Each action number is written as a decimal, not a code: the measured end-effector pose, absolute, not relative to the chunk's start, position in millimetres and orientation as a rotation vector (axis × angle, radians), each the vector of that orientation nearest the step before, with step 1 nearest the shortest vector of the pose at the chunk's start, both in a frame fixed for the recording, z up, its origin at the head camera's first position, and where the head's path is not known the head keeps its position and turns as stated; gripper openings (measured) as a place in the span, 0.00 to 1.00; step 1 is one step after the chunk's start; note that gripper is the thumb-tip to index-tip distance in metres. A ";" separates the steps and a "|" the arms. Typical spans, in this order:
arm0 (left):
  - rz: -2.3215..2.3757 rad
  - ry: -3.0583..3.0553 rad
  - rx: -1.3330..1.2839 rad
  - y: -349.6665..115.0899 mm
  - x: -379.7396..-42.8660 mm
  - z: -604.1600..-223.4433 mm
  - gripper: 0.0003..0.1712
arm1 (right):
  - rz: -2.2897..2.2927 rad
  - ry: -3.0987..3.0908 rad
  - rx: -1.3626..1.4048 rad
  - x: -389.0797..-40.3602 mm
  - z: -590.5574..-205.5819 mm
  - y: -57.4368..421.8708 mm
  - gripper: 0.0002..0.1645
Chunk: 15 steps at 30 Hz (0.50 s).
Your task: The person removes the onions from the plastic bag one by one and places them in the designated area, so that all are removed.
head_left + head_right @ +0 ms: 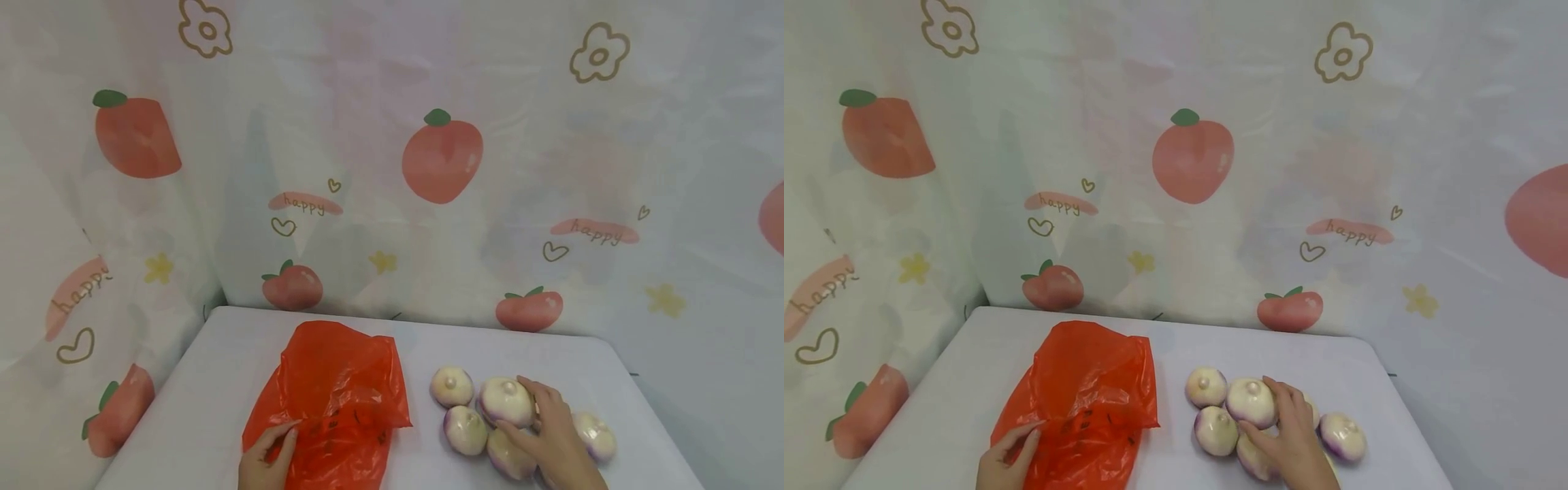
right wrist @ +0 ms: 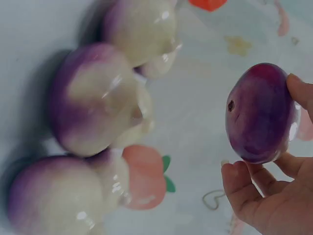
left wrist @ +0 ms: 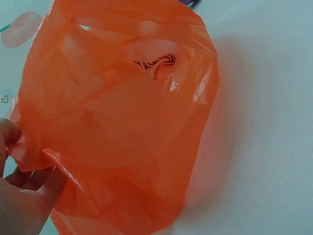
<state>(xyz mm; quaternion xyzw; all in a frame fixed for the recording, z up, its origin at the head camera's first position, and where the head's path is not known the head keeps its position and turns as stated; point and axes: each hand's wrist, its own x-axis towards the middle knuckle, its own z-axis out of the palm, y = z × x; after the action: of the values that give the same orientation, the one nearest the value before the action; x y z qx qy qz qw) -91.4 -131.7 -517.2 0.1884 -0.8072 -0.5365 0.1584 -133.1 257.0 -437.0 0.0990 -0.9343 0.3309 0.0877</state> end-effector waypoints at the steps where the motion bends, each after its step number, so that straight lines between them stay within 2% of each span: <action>1: -1.536 -2.305 0.540 -131.8 -91.6 -517.6 0.08 | 0.970 -2.777 0.276 -134.0 -438.2 262.2 0.45; 9: -1.522 -2.305 0.532 -132.8 -90.7 -518.1 0.08 | 0.891 -2.854 0.130 -134.9 -450.0 303.2 0.49; 15: -1.530 -2.297 0.538 -133.2 -90.0 -516.7 0.08 | 0.837 -2.808 0.069 -139.6 -460.3 343.9 0.47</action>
<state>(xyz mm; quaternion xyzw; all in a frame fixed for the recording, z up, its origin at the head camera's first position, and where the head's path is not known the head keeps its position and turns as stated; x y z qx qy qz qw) -90.0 -133.2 -516.7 0.1887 -0.8058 -0.5368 0.1642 -139.6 343.9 -460.3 0.0234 -0.9527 0.2842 0.1053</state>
